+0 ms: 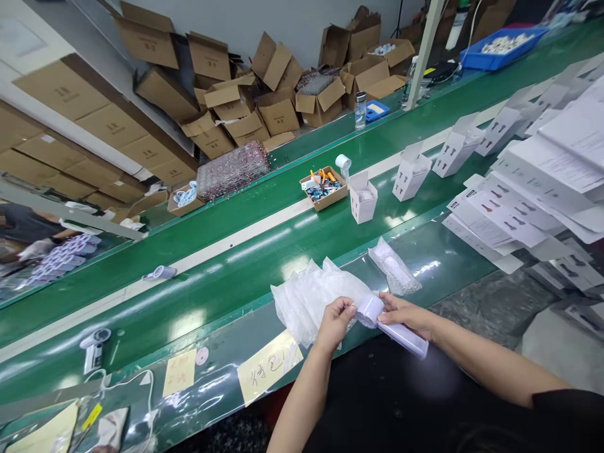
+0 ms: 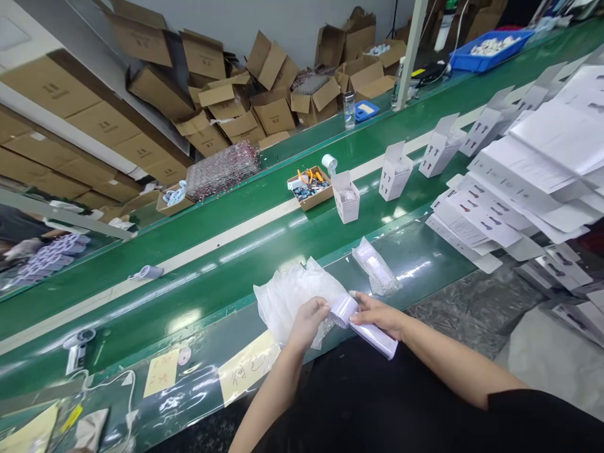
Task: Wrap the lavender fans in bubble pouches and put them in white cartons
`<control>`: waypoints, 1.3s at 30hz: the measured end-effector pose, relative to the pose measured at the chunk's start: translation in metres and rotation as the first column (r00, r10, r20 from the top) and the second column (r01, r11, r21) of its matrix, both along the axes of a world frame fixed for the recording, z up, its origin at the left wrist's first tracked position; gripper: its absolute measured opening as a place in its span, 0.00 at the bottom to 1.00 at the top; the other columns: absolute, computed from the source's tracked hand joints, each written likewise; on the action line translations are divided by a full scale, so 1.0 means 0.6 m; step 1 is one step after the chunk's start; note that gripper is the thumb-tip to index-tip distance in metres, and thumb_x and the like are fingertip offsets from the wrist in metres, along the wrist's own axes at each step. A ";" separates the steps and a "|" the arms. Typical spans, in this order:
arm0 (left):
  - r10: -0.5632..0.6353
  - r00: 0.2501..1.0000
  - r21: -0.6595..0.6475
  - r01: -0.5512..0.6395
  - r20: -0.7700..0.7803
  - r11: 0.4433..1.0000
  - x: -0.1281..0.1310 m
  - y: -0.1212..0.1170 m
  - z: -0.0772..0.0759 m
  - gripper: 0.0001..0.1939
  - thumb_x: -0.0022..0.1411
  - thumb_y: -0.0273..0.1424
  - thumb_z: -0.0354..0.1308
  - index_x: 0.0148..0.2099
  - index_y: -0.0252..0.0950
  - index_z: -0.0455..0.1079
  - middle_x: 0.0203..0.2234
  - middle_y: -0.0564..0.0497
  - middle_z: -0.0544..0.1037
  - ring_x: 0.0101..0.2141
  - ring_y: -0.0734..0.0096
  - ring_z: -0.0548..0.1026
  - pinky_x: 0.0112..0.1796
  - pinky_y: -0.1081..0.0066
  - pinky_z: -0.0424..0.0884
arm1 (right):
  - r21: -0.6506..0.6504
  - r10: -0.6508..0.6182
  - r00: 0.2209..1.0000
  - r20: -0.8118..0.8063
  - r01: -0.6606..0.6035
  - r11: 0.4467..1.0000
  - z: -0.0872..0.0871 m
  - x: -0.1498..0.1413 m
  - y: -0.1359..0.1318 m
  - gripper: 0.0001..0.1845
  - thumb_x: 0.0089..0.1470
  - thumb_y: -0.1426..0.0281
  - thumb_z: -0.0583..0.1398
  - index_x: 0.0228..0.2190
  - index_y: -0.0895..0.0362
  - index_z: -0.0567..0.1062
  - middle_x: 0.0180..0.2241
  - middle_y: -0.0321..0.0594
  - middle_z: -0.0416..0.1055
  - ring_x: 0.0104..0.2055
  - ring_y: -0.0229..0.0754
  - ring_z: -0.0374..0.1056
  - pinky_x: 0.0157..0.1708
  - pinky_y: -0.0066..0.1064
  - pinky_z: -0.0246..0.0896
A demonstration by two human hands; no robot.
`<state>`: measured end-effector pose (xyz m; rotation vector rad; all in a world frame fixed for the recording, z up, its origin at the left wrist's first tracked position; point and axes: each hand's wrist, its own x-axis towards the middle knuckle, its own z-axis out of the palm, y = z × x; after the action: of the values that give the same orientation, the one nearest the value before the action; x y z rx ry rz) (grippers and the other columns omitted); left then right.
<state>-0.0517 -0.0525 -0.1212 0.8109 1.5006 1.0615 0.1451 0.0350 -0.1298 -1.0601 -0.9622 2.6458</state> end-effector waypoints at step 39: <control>-0.095 0.988 0.060 0.088 0.121 0.994 0.104 0.125 0.199 0.15 0.52 0.41 0.64 0.30 0.34 0.71 0.19 0.54 0.68 0.23 0.78 0.63 0.26 0.77 0.61 | 0.791 -0.164 0.979 0.123 0.003 0.611 0.259 0.143 0.120 0.05 0.50 0.68 0.57 0.25 0.57 0.69 0.46 0.43 0.69 0.45 0.43 0.67 0.46 0.36 0.62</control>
<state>0.0104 0.0227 -0.0019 0.8291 1.3236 1.0681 0.2312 0.1069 0.0254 -1.0488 -1.8189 1.6775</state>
